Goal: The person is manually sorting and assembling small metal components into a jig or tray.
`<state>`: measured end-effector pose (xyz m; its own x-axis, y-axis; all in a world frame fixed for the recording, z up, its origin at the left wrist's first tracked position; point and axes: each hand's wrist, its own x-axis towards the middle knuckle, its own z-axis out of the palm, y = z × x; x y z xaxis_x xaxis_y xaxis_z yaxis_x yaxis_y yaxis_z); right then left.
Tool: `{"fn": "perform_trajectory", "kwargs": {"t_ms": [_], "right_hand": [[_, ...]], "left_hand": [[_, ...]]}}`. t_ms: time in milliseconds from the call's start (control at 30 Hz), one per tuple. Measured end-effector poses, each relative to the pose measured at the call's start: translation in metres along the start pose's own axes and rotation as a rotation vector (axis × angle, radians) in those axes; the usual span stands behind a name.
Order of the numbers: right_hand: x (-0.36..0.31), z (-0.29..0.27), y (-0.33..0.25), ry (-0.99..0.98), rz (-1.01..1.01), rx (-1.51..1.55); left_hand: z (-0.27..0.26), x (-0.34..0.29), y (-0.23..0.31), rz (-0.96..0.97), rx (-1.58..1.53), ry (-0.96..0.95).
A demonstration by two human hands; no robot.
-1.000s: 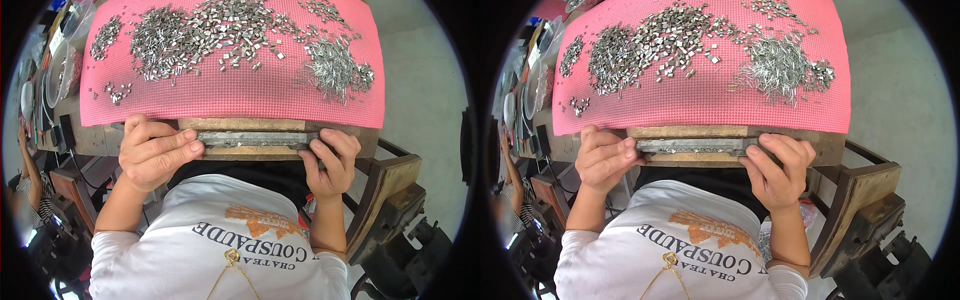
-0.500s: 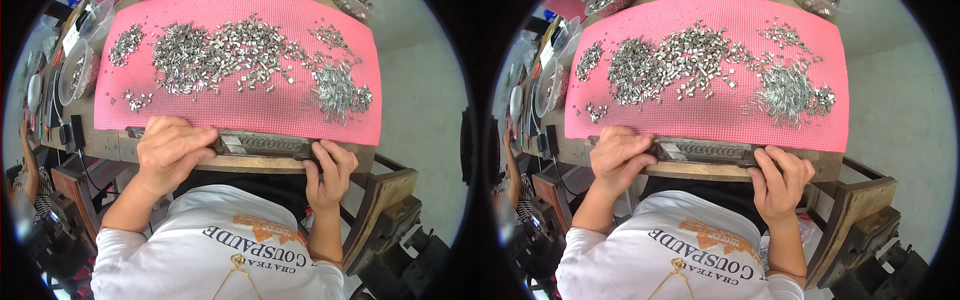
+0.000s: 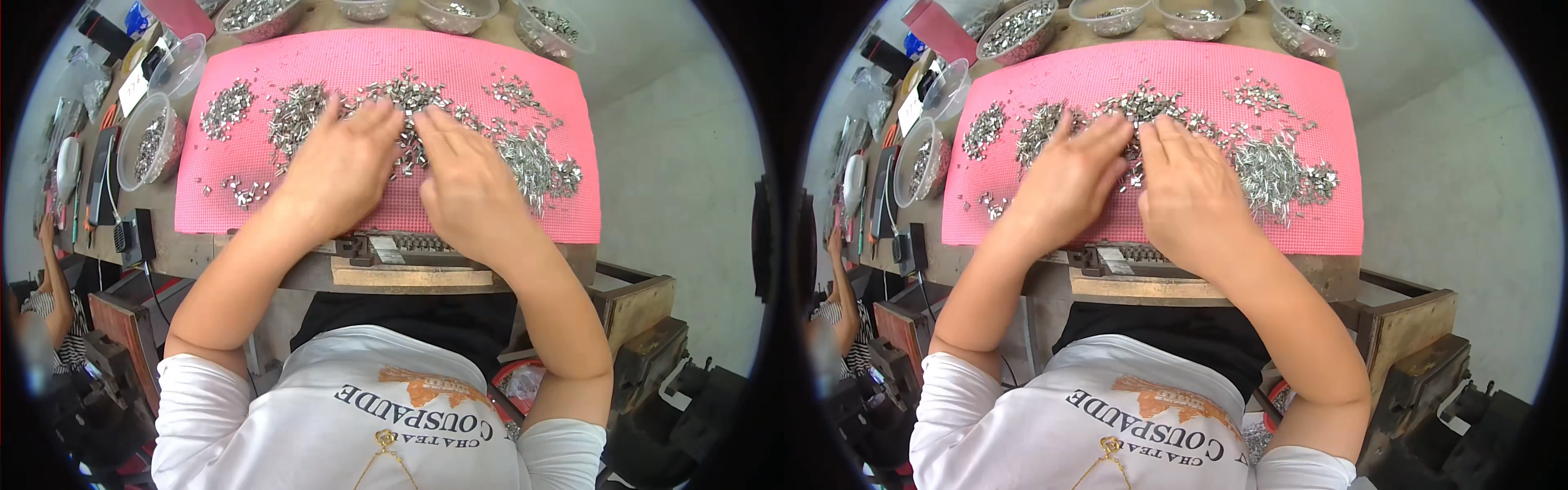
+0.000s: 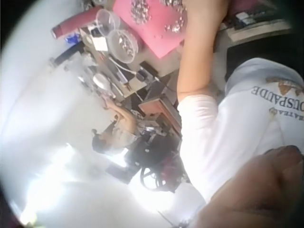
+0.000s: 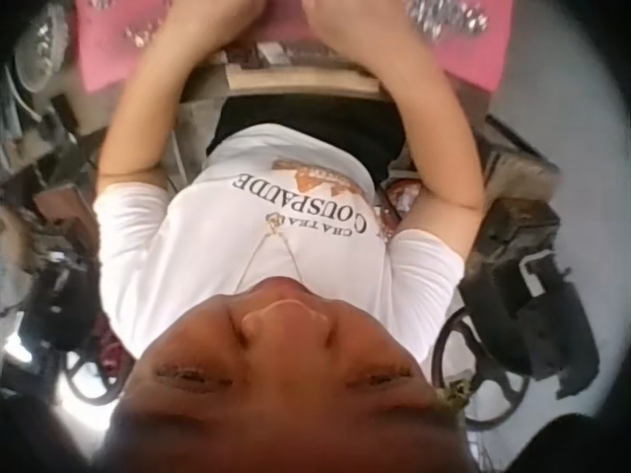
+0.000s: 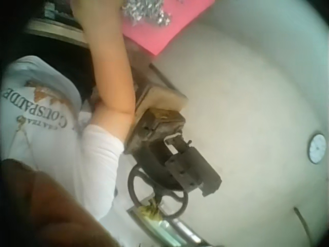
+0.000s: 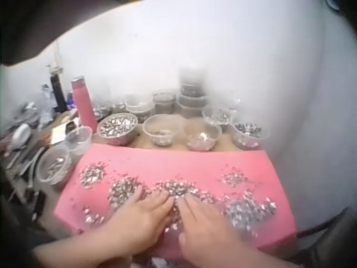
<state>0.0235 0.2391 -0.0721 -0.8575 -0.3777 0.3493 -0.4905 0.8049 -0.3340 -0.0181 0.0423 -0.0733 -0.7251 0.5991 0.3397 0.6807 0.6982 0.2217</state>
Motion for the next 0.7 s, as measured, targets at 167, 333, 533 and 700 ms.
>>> {"fn": "perform_trajectory", "kwargs": {"t_ms": [167, 333, 533, 700], "right_hand": [[-0.015, 0.005, -0.009, -0.054, -0.021, 0.012], [-0.035, -0.012, -0.02, -0.152, -0.031, 0.08], [-0.05, -0.028, -0.026, -0.231, -0.049, 0.236], [-0.051, -0.04, -0.015, -0.189, -0.059, 0.276]], "left_hand": [[0.005, -0.027, 0.013, 0.034, -0.058, -0.088], [-0.014, -0.038, 0.017, 0.01, -0.268, -0.134], [-0.026, -0.054, 0.01, 0.003, -0.525, -0.105], [-0.036, -0.064, -0.012, -0.041, -0.498, 0.066]]}}
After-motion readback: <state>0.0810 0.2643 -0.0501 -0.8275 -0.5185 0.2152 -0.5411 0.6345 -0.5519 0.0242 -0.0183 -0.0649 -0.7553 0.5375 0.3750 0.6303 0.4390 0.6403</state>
